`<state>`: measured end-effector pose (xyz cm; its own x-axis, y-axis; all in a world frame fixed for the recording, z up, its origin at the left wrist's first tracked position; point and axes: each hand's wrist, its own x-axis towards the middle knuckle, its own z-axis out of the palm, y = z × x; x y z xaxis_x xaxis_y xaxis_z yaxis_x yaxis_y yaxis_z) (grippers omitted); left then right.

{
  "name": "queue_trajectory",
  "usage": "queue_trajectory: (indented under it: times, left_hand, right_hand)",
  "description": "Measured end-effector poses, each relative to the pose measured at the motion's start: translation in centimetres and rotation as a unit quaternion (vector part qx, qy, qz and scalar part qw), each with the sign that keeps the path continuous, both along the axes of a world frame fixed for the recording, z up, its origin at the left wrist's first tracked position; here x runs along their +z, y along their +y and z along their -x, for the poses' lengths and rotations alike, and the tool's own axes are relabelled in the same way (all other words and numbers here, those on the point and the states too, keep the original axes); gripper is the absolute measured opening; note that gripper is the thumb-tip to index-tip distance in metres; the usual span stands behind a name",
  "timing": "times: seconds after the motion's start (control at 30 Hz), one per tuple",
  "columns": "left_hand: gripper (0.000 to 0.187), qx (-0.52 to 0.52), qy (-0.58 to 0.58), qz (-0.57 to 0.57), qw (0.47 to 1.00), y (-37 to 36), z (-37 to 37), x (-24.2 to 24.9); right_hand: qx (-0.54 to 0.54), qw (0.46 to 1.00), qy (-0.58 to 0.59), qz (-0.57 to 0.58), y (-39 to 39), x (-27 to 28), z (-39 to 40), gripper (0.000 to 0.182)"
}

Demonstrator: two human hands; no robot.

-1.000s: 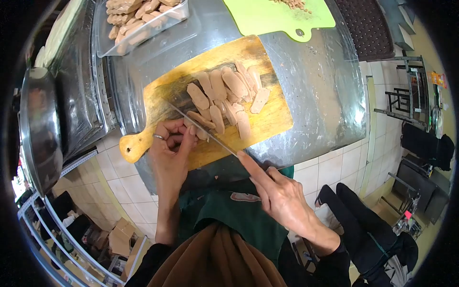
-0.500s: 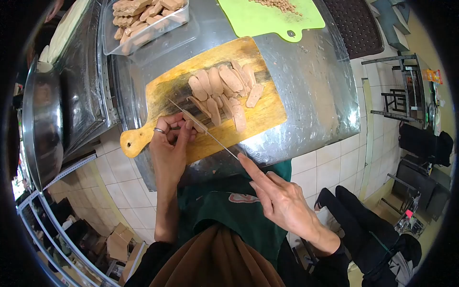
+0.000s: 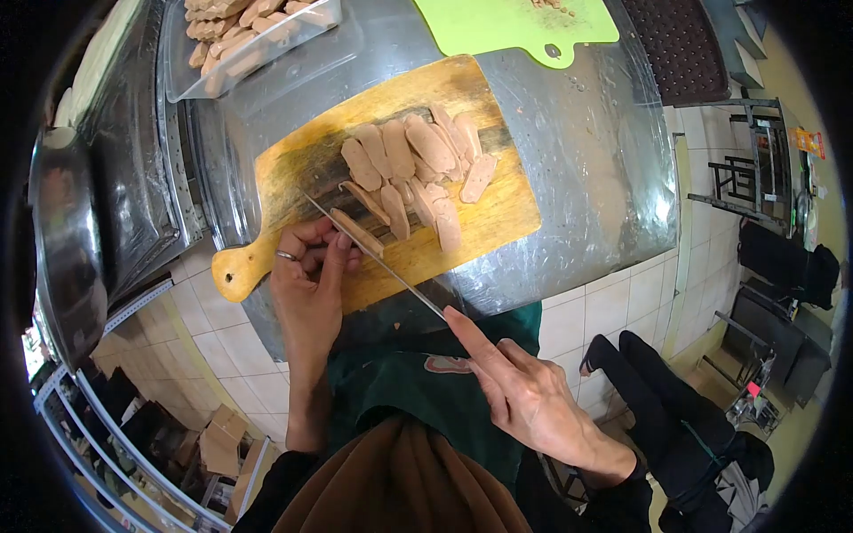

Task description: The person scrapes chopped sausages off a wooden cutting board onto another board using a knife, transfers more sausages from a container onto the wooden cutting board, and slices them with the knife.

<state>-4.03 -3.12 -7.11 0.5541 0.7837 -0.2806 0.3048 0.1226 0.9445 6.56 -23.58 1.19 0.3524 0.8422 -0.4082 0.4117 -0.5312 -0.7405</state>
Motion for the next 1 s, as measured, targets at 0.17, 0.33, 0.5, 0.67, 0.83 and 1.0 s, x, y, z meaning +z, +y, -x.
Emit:
queue_trajectory:
  times: [0.17, 0.33, 0.5, 0.67, 0.83, 1.0]
  left_hand:
    - [0.016, -0.003, 0.005, 0.01, 1.0, 0.0, 0.1, -0.2]
    - [0.019, -0.005, 0.035, 0.031, 0.999, 0.1, -0.1, 0.6]
    - [0.015, -0.003, 0.023, 0.023, 0.999, 0.0, -0.2, 0.5]
    - [0.015, -0.001, 0.015, 0.023, 1.0, -0.1, -0.3, 0.5]
    - [0.014, 0.002, 0.001, 0.014, 1.0, 0.0, -0.2, 0.3]
    - [0.014, 0.001, -0.006, 0.002, 1.0, -0.1, -0.2, 0.4]
  right_hand:
    - [0.006, 1.0, -0.01, 0.021, 0.9, -0.2, 0.0, 0.073]
    - [0.008, 1.0, 0.018, -0.022, 3.6, -2.7, -0.8, 0.072]
    - [0.005, 0.999, 0.013, -0.043, 2.6, -2.8, -0.7, 0.069]
    - [0.012, 0.999, -0.032, -0.033, 3.2, -3.6, -0.7, 0.066]
    - [-0.005, 0.996, -0.06, -0.071, 2.3, -4.0, 0.0, 0.067]
    - [0.025, 0.993, -0.107, 0.033, 0.4, -1.8, -0.2, 0.067]
